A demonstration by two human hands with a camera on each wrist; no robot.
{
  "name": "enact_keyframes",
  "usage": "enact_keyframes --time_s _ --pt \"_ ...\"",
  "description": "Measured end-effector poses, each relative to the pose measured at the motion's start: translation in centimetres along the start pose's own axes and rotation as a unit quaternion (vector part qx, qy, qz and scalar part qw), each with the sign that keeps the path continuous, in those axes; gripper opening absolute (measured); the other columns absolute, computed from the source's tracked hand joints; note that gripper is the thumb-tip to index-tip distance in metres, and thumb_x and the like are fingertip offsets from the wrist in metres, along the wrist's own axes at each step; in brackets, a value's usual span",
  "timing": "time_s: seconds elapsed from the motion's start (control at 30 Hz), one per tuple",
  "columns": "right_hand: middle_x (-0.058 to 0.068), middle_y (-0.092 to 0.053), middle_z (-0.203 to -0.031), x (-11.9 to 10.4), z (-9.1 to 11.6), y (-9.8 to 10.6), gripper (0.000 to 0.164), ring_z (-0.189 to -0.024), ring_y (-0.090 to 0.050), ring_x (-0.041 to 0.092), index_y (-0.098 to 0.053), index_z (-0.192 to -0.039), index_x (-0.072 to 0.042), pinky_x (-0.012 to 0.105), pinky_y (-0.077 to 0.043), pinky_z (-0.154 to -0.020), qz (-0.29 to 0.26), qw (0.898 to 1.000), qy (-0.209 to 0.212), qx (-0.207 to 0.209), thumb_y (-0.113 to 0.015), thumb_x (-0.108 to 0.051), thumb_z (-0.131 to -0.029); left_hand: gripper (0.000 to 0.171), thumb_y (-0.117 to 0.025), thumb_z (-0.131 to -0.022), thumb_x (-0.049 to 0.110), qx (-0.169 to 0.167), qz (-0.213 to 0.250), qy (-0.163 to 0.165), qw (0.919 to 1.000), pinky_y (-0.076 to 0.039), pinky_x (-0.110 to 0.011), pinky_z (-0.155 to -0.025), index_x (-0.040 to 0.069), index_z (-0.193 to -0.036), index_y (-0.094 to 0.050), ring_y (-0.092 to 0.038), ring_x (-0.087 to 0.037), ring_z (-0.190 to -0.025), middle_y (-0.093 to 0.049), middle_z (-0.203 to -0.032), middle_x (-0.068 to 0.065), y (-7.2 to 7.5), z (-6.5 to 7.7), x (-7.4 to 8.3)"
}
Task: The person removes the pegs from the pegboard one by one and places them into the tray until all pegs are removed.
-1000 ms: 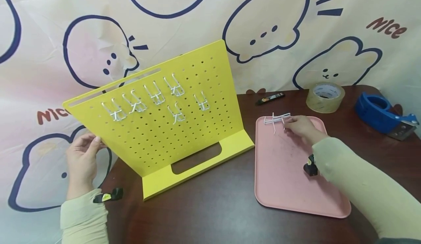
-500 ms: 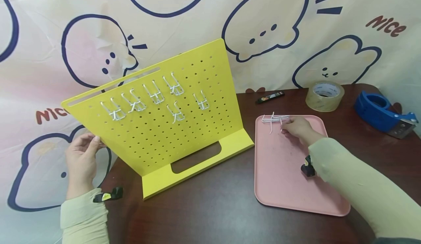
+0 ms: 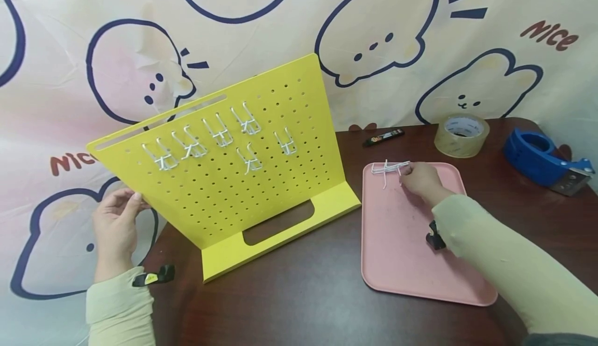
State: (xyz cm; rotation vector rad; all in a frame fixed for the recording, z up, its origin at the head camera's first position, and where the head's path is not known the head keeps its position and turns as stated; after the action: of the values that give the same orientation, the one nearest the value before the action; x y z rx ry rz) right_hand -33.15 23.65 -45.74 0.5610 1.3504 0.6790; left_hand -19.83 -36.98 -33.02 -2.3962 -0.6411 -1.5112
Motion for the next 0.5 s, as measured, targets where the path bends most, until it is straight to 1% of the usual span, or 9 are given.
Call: enact_keyframes --time_s 0.23,0.37,0.5 --pt "0.007 -0.059 -0.077 -0.37 0.39 -0.03 0.019 -0.069 -0.053 0.022 -0.063 -0.104 0.006 0.033 -0.044 -0.060 0.016 1.000 0.003 -0.003 -0.062 -0.011 -0.098 0.010 -0.066 -0.100 0.001 0.000 0.007 -0.007 0.9999 -0.055 -0.016 -0.078 -0.007 -0.104 -0.069 -0.067 -0.011 -0.077 -0.072 -0.095 -0.002 -0.01 0.00 0.03" --pt "0.006 -0.057 -0.075 -0.27 0.55 -0.10 0.021 -0.067 -0.053 0.021 -0.062 -0.104 0.005 0.033 -0.044 -0.058 0.006 1.000 -0.011 -0.011 -0.061 -0.015 -0.098 0.009 -0.066 -0.100 0.000 -0.001 0.009 -0.012 0.9999 -0.055 -0.016 -0.077 -0.008 -0.103 -0.069 -0.067 -0.011 -0.076 -0.072 -0.094 -0.002 -0.03 0.01 0.06" --pt "0.007 -0.056 -0.077 -0.18 0.79 -0.19 0.023 -0.069 -0.053 0.022 -0.060 -0.105 0.003 0.033 -0.045 -0.058 0.006 1.000 -0.021 -0.022 -0.058 -0.019 -0.100 0.007 -0.066 -0.100 0.000 -0.004 0.001 -0.013 0.9999 -0.056 -0.016 -0.077 -0.005 -0.102 -0.070 -0.067 -0.011 -0.076 -0.072 -0.095 -0.001 -0.06 0.01 0.04"
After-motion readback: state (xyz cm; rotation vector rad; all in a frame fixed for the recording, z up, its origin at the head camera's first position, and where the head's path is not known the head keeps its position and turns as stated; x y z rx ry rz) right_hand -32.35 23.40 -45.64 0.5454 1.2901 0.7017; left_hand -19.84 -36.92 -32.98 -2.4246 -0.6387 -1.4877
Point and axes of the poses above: each hand's wrist, its own z-axis away from the middle knuckle, its own y-axis out of the back of the hand, x = y × z, the point moved 4 cm from there along -z, towards the middle knuckle
